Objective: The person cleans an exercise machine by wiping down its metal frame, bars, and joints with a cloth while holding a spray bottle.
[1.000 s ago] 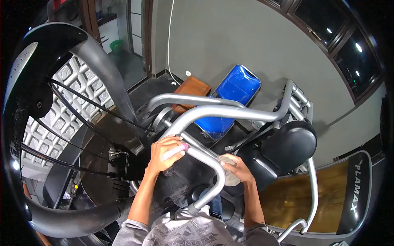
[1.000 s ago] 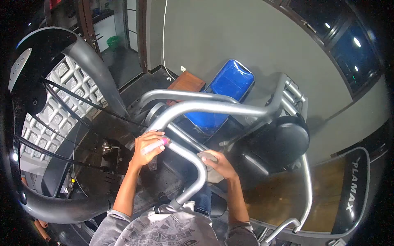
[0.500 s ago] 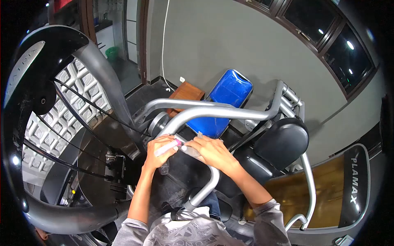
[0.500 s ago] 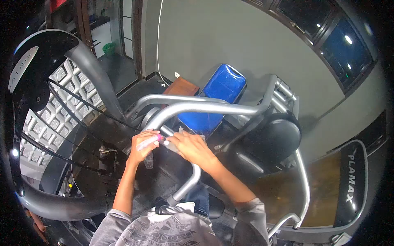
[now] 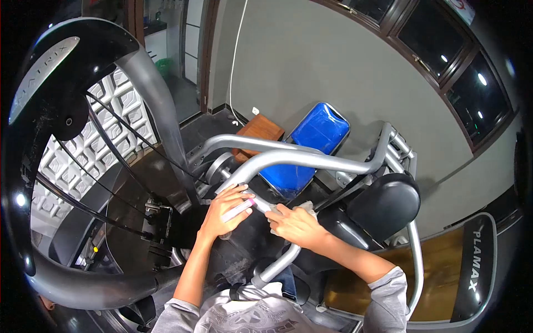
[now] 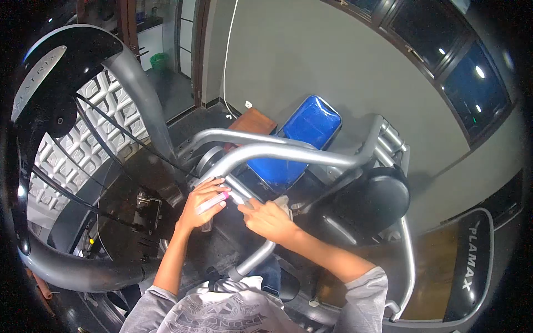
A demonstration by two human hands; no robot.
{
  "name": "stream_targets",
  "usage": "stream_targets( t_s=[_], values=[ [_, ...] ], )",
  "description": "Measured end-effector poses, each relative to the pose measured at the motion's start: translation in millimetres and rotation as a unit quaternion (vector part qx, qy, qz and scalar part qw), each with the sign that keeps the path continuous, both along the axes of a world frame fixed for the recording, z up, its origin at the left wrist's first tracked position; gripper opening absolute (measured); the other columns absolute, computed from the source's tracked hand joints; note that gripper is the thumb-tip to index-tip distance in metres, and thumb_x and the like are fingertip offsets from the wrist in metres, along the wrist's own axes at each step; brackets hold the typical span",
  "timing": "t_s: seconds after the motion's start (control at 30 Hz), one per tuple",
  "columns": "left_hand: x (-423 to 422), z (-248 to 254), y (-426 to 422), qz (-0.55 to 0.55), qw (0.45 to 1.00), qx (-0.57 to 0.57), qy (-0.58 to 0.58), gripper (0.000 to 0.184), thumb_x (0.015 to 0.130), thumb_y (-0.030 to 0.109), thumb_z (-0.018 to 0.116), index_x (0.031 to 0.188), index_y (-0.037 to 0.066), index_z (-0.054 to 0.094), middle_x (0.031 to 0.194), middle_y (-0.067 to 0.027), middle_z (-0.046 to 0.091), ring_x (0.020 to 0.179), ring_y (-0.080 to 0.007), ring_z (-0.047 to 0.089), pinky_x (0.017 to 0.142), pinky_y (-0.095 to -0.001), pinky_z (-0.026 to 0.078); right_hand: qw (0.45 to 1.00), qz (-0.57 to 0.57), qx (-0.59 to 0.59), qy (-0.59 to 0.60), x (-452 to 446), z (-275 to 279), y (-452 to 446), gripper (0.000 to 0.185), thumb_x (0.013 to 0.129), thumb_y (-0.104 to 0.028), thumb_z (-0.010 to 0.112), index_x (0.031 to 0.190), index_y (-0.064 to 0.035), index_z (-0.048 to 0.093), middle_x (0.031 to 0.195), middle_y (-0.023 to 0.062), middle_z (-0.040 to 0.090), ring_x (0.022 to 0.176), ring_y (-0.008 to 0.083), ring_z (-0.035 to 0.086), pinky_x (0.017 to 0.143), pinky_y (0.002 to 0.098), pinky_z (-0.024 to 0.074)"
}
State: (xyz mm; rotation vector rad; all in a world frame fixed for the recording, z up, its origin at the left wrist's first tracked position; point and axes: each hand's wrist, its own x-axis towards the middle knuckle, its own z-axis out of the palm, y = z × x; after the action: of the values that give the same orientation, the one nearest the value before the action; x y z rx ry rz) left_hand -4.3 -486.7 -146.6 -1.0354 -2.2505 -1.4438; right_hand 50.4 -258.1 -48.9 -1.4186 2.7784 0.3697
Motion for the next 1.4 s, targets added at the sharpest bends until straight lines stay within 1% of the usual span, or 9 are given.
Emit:
stream_targets(
  t_s=[0.2, 0.27, 0.53, 0.77, 1.0, 1.07, 1.2, 1.3, 1.4],
  values=[
    [10.1, 12.4, -6.3, 0.046, 0.999, 0.012, 0.004, 0.016, 0.083, 0.016, 0.072, 0.093, 0.003, 0.073, 0.117, -0.0112, 0.071, 0.127, -0.0353, 0.057, 0.114, -0.0509, 0.036, 0.997, 0.014, 0.046, 0.062, -12.1, -10.7, -24.9, 0.007, 0.075, -0.013, 0.068, 0.07, -0.0078, 0.069, 0.098, 0.0018, 0.057, 0.096, 0.0197, 0.06, 0.055, 0.0277, 0.0576],
    [12.3, 9.7, -11.1, 0.067, 0.997, -0.004, 0.029, 0.016, 0.083, 0.016, 0.072, 0.093, 0.003, 0.073, 0.119, -0.0118, 0.071, 0.127, -0.0364, 0.057, 0.115, -0.0513, 0.035, 0.999, -0.011, 0.012, 0.041, -15.2, -16.4, -34.1, 0.008, 0.073, -0.012, 0.069, 0.069, -0.005, 0.072, 0.099, 0.0036, 0.061, 0.099, 0.0223, 0.062, 0.062, 0.0337, 0.0598],
    [20.5, -8.1, -14.5, 0.088, 0.996, -0.008, -0.001, 0.017, 0.085, 0.016, 0.071, 0.093, 0.001, 0.072, 0.133, -0.017, 0.063, 0.136, -0.0367, 0.048, 0.12, -0.0529, 0.025, 0.993, -0.048, -0.051, 0.099, -38.4, -34.6, -47.2, 0.015, 0.079, -0.015, 0.066, 0.092, -0.0095, 0.072, 0.104, 0.001, 0.064, 0.099, 0.0204, 0.064, 0.067, 0.0325, 0.0586],
    [16.7, -19.6, -15.8, 0.064, 0.997, 0.026, -0.032, 0.016, 0.085, 0.015, 0.071, 0.092, 0.001, 0.071, 0.13, -0.0162, 0.065, 0.136, -0.0355, 0.049, 0.121, -0.0521, 0.024, 0.979, -0.169, -0.104, -0.051, -3.6, 15.5, -0.1, 0.034, 0.07, -0.018, 0.081, 0.103, -0.0232, 0.076, 0.105, 0.0004, 0.064, 0.1, 0.0225, 0.065, 0.075, 0.0378, 0.0577],
    [12.7, -25.2, -16.7, 0.064, 0.995, 0.066, -0.024, 0.021, 0.084, 0.012, 0.072, 0.103, 0.003, 0.072, 0.122, -0.0125, 0.07, 0.129, -0.0332, 0.056, 0.117, -0.0517, 0.03, 0.928, -0.217, -0.281, -0.116, -45.9, -3.7, 13.9, 0.03, 0.079, -0.024, 0.076, 0.108, -0.0179, 0.075, 0.098, 0.0076, 0.073, 0.088, 0.0267, 0.071, 0.079, 0.0394, 0.0554],
    [12.1, -25.7, -16.4, 0.058, 0.995, 0.077, -0.028, 0.021, 0.084, 0.012, 0.072, 0.103, 0.003, 0.072, 0.122, -0.0123, 0.07, 0.129, -0.0331, 0.056, 0.117, -0.0514, 0.031, 0.837, -0.339, -0.287, -0.321, -72.8, -7.6, 4.8, 0.029, 0.087, -0.029, 0.073, 0.112, -0.0141, 0.073, 0.102, 0.0108, 0.074, 0.089, 0.0209, 0.071, 0.08, 0.0354, 0.0539],
    [10.8, -26.2, -14.1, 0.061, 0.994, 0.086, -0.025, 0.018, 0.087, 0.016, 0.067, 0.095, 0.001, 0.07, 0.119, -0.0139, 0.071, 0.128, -0.0345, 0.057, 0.115, -0.0519, 0.032, 0.777, -0.215, -0.443, -0.392, -115.7, -83.1, 5.4, 0.04, 0.092, -0.037, 0.071, 0.114, -0.0031, 0.071, 0.102, 0.0054, 0.073, 0.086, 0.0146, 0.065, 0.078, 0.0332, 0.0526],
    [10.4, -28.8, -15.0, 0.062, 0.994, 0.088, -0.028, 0.019, 0.088, 0.018, 0.066, 0.095, 0.0, 0.07, 0.119, -0.0139, 0.071, 0.128, -0.0346, 0.057, 0.114, -0.0519, 0.032, 0.625, -0.318, -0.458, -0.546, -105.3, -82.8, 15.7, 0.051, 0.093, -0.039, 0.07, 0.127, -0.0018, 0.064, 0.106, 0.0046, 0.07, 0.089, 0.0127, 0.065, 0.081, 0.0272, 0.0518],
    [9.2, -28.9, -14.6, 0.055, 0.993, 0.1, -0.036, 0.021, 0.089, 0.02, 0.066, 0.094, 0.0, 0.069, 0.118, -0.014, 0.071, 0.127, -0.035, 0.057, 0.114, -0.0523, 0.031, 0.582, -0.345, -0.446, -0.586, -82.1, -89.7, 43.6, 0.049, 0.096, -0.038, 0.066, 0.128, -0.0008, 0.062, 0.104, 0.0066, 0.07, 0.089, 0.0121, 0.066, 0.081, 0.0258, 0.0531]
  ],
)
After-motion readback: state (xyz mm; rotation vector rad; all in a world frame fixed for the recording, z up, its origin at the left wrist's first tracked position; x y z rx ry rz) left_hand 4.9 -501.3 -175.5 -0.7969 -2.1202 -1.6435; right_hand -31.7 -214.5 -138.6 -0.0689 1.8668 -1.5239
